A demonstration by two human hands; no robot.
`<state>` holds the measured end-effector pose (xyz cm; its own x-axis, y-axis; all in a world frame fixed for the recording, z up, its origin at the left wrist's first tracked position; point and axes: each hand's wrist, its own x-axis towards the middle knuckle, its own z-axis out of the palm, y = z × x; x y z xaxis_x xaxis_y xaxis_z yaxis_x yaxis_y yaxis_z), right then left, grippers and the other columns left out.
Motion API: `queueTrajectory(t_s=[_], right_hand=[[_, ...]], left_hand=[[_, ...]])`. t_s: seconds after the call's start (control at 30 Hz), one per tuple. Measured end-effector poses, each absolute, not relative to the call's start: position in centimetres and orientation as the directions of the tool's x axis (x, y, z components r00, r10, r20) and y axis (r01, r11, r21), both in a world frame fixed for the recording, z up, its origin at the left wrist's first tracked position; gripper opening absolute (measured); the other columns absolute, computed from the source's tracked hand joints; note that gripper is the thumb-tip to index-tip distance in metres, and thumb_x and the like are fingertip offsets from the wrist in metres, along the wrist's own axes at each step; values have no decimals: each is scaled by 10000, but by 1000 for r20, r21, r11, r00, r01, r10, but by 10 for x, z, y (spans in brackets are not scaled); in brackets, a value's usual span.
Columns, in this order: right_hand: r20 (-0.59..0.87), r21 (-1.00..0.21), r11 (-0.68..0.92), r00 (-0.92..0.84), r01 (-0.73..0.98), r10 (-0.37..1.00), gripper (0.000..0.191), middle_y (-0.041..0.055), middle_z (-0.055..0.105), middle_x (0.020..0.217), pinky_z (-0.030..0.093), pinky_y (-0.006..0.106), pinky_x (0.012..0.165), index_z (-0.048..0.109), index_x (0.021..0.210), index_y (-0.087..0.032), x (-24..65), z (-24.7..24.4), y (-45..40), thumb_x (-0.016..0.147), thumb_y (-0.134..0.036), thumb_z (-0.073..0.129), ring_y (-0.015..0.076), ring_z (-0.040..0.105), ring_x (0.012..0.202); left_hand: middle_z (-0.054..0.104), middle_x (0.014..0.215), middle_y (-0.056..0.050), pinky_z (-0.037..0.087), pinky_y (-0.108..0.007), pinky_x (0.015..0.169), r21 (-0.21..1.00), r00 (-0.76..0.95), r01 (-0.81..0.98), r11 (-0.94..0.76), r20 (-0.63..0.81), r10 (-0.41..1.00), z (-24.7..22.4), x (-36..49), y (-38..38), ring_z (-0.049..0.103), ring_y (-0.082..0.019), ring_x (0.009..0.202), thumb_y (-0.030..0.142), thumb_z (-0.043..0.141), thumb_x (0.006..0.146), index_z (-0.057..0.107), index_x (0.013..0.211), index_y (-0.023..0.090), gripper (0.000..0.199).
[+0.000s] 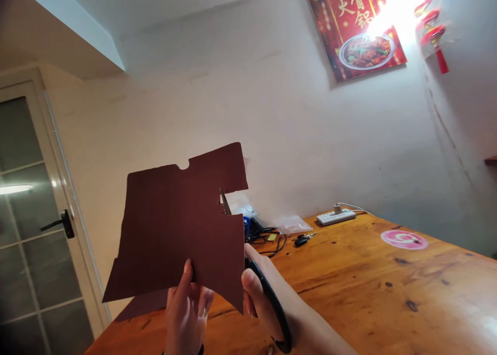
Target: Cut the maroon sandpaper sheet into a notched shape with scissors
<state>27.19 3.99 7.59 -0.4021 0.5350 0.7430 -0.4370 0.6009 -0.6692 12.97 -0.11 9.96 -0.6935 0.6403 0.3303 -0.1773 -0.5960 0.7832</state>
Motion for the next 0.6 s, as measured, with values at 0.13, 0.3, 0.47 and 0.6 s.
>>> queueTrajectory(t_s=[0.13, 0.3, 0.47, 0.6], right_hand=[[799, -588, 560, -314, -583, 512, 588, -50, 377, 573, 259, 226, 427, 522, 871, -199, 262, 77, 35, 872, -744, 303, 97, 290, 463], [802, -585, 571, -304, -576, 515, 630, -55, 372, 548, 227, 223, 393, 517, 848, -191, 264, 85, 30, 843, -781, 296, 89, 291, 430], [783, -611, 578, -304, -540, 543, 661, -54, 335, 487, 243, 236, 398, 442, 626, -204, 265, 79, 32, 831, -804, 255, 89, 274, 418], [746, -654, 569, -301, -499, 593, 695, -50, 286, 458, 261, 242, 400, 310, 500, -219, 262, 69, 38, 820, -823, 186, 91, 267, 416]], left_hand=[[469, 470, 58, 391, -213, 364, 804, -649, -302, -512, 220, 729, 99, 140, 0, 453, -93, 389, 532, 816, 524, 594, 608, 219, 393], [377, 361, 73, 336, -205, 334, 775, -568, -298, -558, 325, 756, 97, 143, -1, 377, -73, 324, 568, 806, 518, 496, 469, 208, 477], [375, 318, 70, 347, -209, 356, 764, -492, -291, -576, 397, 775, 98, 145, -3, 349, -69, 306, 566, 805, 525, 541, 460, 207, 451], [370, 312, 74, 335, -202, 350, 756, -527, -321, -571, 358, 771, 98, 150, -4, 338, -64, 299, 558, 828, 480, 531, 446, 207, 461]])
